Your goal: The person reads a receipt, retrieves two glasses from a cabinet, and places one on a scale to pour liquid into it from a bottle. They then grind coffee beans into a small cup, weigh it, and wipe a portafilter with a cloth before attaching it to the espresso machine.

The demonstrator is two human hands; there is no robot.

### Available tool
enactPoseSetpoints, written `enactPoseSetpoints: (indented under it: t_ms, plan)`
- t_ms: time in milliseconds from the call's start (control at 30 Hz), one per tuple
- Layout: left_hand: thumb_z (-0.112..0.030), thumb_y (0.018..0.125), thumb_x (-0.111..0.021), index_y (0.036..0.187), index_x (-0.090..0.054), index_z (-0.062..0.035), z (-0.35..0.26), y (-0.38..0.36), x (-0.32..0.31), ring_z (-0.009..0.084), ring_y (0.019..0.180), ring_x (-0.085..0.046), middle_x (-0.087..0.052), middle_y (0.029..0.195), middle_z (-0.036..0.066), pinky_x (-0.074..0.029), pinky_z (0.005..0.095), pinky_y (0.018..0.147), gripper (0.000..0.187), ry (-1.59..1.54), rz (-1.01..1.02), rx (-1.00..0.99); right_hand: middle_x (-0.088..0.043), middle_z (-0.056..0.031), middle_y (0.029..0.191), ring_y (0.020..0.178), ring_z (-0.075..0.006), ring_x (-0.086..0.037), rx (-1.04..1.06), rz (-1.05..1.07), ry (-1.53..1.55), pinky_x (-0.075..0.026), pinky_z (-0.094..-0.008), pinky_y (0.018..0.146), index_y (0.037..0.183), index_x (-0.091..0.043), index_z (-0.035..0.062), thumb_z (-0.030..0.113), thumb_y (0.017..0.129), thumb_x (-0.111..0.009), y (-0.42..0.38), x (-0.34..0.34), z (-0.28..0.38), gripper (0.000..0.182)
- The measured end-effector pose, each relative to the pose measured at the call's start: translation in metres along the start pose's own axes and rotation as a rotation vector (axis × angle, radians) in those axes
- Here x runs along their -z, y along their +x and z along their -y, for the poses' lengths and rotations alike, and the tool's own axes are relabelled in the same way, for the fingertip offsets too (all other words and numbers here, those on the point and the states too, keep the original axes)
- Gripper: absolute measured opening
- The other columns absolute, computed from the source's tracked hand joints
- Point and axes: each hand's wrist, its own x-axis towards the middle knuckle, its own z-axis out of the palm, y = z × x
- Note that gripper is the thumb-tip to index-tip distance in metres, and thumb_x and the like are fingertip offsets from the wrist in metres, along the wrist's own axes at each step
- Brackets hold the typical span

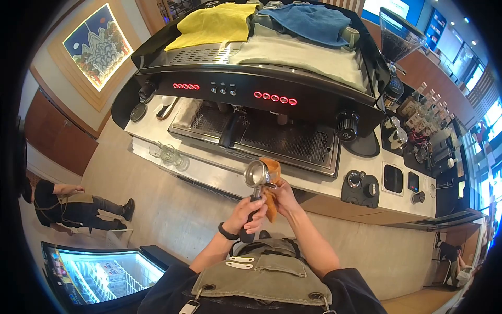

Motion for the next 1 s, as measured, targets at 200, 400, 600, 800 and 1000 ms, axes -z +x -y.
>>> enactPoseSetpoints:
  t_ms: [200, 400, 600, 800, 1000]
  plan:
    - [-0.038, 0.104, -0.067, 0.099, -0.060, -0.0049, -0.069, 0.045, 0.024, 0.0127, 0.055, -0.060, -0.061, 0.074, 0.004, -0.049, 0.0289, 0.053, 0.034, 0.914, -0.495, -0.325, -0.067, -0.0170, 0.125, 0.114, -0.0285, -0.068, 0.033, -0.139, 0.011, -0.056, -0.0436, 0.098, 0.140, -0.053, 0.0008, 0.027, 0.111, -0.053, -0.058, 0.020, 0.007, 0.039]
    - [-0.044, 0.096, -0.073, 0.088, -0.071, 0.0019, -0.123, 0.135, 0.058, 0.0245, 0.062, -0.068, -0.070, 0.068, 0.011, -0.053, 0.0384, 0.063, 0.047, 1.401, -0.663, -0.548, -0.063, -0.0161, 0.138, 0.124, -0.0311, -0.065, 0.065, -0.162, 0.258, -0.054, -0.0461, 0.107, 0.146, -0.048, 0.0005, 0.008, 0.104, -0.052, -0.132, 0.040, 0.007, 0.043]
    - [-0.045, 0.097, -0.071, 0.097, -0.073, 0.0032, -0.127, 0.184, 0.072, 0.0316, 0.073, -0.076, -0.076, 0.079, 0.018, -0.059, 0.0420, 0.076, 0.048, 1.311, -0.699, -0.525, -0.064, -0.0219, 0.134, 0.119, -0.0379, -0.067, 0.155, -0.258, 0.262, -0.056, -0.0558, 0.104, 0.144, -0.050, -0.0031, 0.014, 0.104, -0.050, -0.158, 0.039, 0.000, 0.043]
    - [-0.050, 0.096, -0.071, 0.086, -0.070, 0.0001, -0.127, 0.220, 0.109, 0.0321, 0.078, -0.076, -0.076, 0.080, 0.016, -0.059, 0.0434, 0.079, 0.051, 1.474, -0.692, -0.574, -0.064, -0.0173, 0.138, 0.122, -0.0314, -0.066, 0.204, -0.269, 0.220, -0.055, -0.0458, 0.104, 0.143, -0.052, -0.0024, 0.013, 0.102, -0.053, -0.164, 0.036, 0.008, 0.043]
    - [-0.055, 0.097, -0.067, 0.095, -0.073, -0.0005, -0.123, 0.224, 0.115, 0.0372, 0.093, -0.074, -0.077, 0.090, 0.018, -0.058, 0.0484, 0.087, 0.055, 1.640, -0.807, -0.549, -0.060, -0.0138, 0.144, 0.133, -0.0312, -0.059, 0.213, -0.243, 0.370, -0.049, -0.0492, 0.112, 0.149, -0.048, 0.0035, 0.023, 0.106, -0.053, -0.152, 0.035, 0.014, 0.047]
